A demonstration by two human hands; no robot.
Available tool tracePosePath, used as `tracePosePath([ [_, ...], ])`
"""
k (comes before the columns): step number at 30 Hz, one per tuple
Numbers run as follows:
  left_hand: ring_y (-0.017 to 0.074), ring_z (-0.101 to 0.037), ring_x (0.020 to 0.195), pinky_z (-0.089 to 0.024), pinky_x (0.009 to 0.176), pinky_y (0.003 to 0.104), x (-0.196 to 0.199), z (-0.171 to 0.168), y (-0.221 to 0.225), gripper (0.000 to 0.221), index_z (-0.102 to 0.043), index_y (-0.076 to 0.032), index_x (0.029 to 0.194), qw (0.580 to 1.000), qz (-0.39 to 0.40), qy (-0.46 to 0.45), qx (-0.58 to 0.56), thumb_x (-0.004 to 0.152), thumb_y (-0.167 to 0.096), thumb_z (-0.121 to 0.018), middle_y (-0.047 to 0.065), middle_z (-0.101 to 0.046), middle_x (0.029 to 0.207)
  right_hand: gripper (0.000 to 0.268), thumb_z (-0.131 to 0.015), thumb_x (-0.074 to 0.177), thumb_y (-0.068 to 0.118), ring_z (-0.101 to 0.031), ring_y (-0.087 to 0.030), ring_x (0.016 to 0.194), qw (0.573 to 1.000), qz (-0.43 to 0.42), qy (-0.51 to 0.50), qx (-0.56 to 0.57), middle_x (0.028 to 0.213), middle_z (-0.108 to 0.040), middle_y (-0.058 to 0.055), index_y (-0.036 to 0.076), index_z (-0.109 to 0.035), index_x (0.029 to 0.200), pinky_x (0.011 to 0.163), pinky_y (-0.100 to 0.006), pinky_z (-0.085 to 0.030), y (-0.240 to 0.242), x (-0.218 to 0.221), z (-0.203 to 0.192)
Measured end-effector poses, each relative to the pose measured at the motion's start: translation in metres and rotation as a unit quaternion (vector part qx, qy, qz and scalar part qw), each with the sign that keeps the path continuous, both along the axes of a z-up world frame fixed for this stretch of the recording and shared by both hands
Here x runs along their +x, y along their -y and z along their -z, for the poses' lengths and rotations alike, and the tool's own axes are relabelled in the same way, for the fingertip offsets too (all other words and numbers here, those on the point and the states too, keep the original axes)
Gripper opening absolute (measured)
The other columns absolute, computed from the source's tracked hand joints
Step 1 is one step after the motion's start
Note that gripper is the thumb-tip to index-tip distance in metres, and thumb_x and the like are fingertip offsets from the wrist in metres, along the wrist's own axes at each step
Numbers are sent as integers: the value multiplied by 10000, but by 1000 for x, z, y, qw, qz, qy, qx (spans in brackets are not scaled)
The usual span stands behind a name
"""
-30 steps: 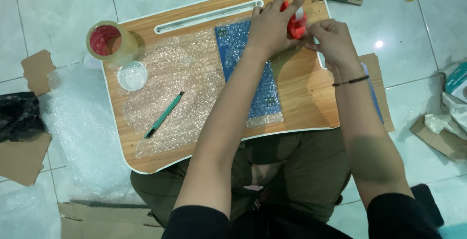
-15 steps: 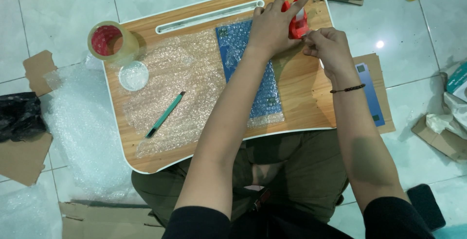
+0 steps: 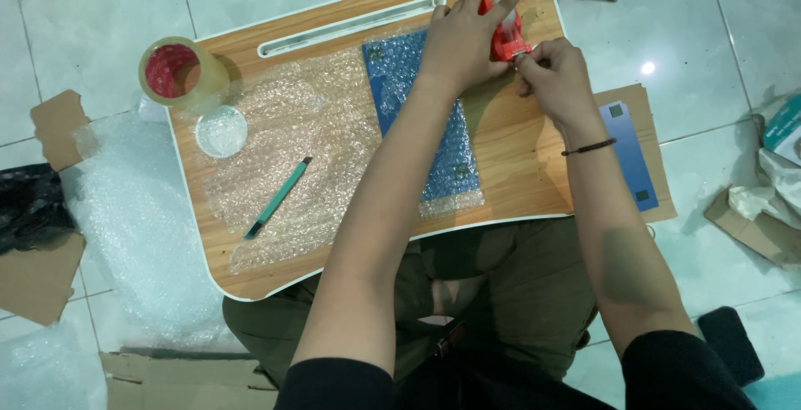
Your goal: Wrapping a blue electronic device in multiple layers of bubble wrap and securing it with adhesive tape on a portable desk.
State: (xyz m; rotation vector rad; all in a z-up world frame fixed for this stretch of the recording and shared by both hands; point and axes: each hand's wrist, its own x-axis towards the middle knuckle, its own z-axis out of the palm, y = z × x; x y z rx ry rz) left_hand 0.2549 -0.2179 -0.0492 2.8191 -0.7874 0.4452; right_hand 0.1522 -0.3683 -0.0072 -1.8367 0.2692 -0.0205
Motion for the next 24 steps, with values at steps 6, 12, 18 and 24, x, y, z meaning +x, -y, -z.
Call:
tracePosePath([
  [6,163,-652,887,-478,917,386,-2,-2,-6,1114,-281,-413,1579,1000,2,-21,16,769,-1012,-757,23,-687,1145,174,-619,937,-18,-585,-145,580,996,-1,22,-92,982,-557,-107,-38,-618,764,489,-257,-490,-6,-7,-4],
  [12,173,-649,923,-486,870,356,2,3,1,1144,-229,-407,1598,1000,-1,-13,21,757,-871,-850,38,-682,1160,211,-511,1017,195,-514,-127,546,989,93,-44,105,755,-578,-51,41,-636,945,479,-237,-405,-13,-24,-34],
  [18,227,-664,1155,-511,994,468,4,17,5,1486,28,-428,1616,998,2,-42,-47,591,-762,-994,39,-647,1357,66,-621,1008,37,-582,-54,765,994,84,43,50,920,-674,-17,54,-684,1016,650,-170,-483,-22,-52,-43],
  [24,313,-499,1463,-438,1173,532,-29,-48,-34,1085,-169,-320,1635,996,10,-69,-47,924,-726,-881,148,-368,1656,82,-675,1011,-2,-548,-51,714,996,30,52,62,886,-686,-45,-4,-713,1083,655,-153,-469,-30,-75,-63],
])
